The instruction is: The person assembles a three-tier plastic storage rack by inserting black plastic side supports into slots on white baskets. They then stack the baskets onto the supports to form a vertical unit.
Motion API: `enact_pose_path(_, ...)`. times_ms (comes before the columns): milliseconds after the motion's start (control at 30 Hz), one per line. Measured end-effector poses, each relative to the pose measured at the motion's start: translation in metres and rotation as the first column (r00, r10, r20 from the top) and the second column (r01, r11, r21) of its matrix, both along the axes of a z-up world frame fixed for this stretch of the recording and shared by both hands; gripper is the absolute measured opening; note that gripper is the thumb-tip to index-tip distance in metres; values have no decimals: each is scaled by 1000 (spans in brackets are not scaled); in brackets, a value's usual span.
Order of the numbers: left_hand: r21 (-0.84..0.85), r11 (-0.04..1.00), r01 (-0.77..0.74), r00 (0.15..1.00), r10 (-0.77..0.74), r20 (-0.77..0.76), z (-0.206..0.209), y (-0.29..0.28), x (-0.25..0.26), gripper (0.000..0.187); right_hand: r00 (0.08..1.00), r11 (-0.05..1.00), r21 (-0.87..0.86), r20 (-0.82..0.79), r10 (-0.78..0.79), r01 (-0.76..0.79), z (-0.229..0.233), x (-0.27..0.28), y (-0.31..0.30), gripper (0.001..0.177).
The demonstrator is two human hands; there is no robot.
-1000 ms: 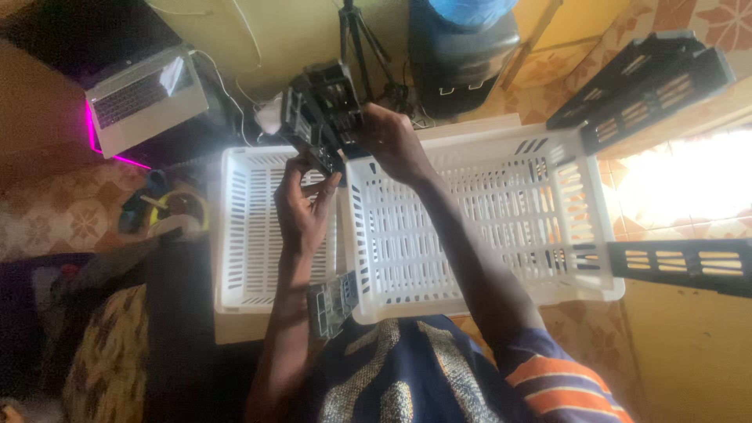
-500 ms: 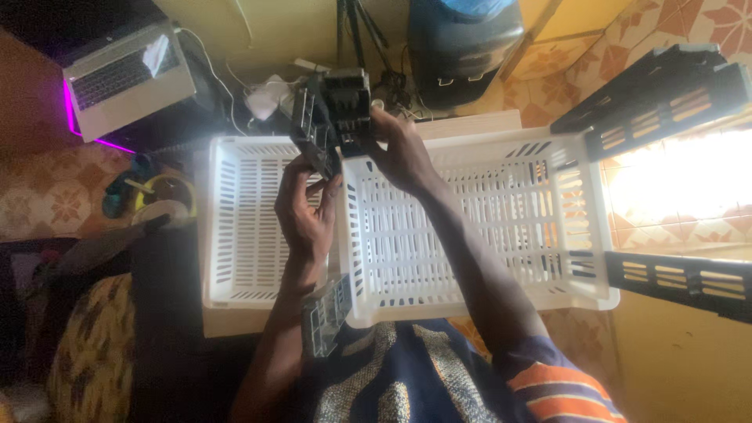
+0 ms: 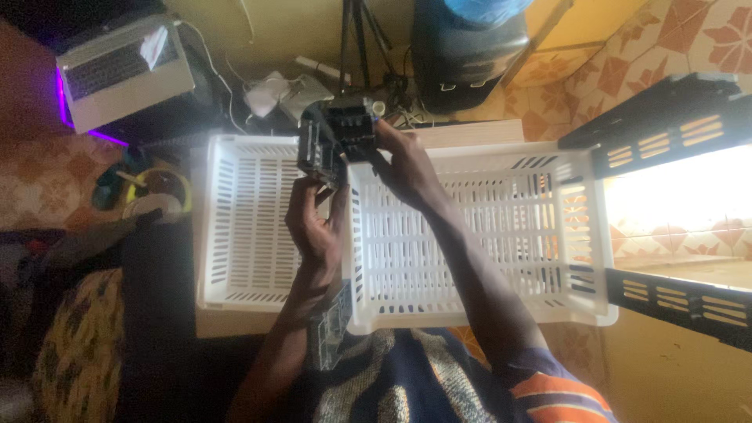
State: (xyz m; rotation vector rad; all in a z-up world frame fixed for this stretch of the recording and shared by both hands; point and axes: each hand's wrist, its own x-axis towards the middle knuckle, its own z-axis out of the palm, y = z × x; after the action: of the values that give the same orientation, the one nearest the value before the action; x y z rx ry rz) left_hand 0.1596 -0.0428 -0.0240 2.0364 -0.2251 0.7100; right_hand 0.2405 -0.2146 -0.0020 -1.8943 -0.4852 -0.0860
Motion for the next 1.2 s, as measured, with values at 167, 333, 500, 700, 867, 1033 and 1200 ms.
enact_pose_path(167, 54, 997, 51, 998, -53, 40, 16, 13, 18, 50, 990, 1000, -24, -143, -18, 15, -11, 3, -4, 26)
enact_pose_path(333, -146, 950, 275, 961, -275, 18, 22, 11, 52, 58, 999, 995, -96, 42, -5, 9, 3, -1, -7, 24)
enact_pose_path(500, -386, 844, 373, 859, -471, -200, 8, 1, 60, 32, 979, 988, 134, 199, 53, -81, 75, 0, -23, 63)
enact_pose_path(700, -191, 924, 330, 919, -361, -159, 1, -1, 57, 34, 995, 971, 234, -84, 62, -40, 130, 9, 19, 71)
enact_pose_path(867, -67, 940, 334, 942, -336, -19, 10, -1, 61, 55, 989, 876, 460, 57, 136, -147, 128, 22, 34, 65)
enact_pose_path(1033, -76, 949, 306, 951, -308, -22, 14, -4, 57, 61, 986, 916, 392, 166, 14, -79, 106, 23, 37, 57)
enact_pose_path(1200, -210, 904, 373, 910, -400, -108, -2, -7, 60, 34, 976, 897, 434, 216, -7, -90, 93, 22, 37, 53)
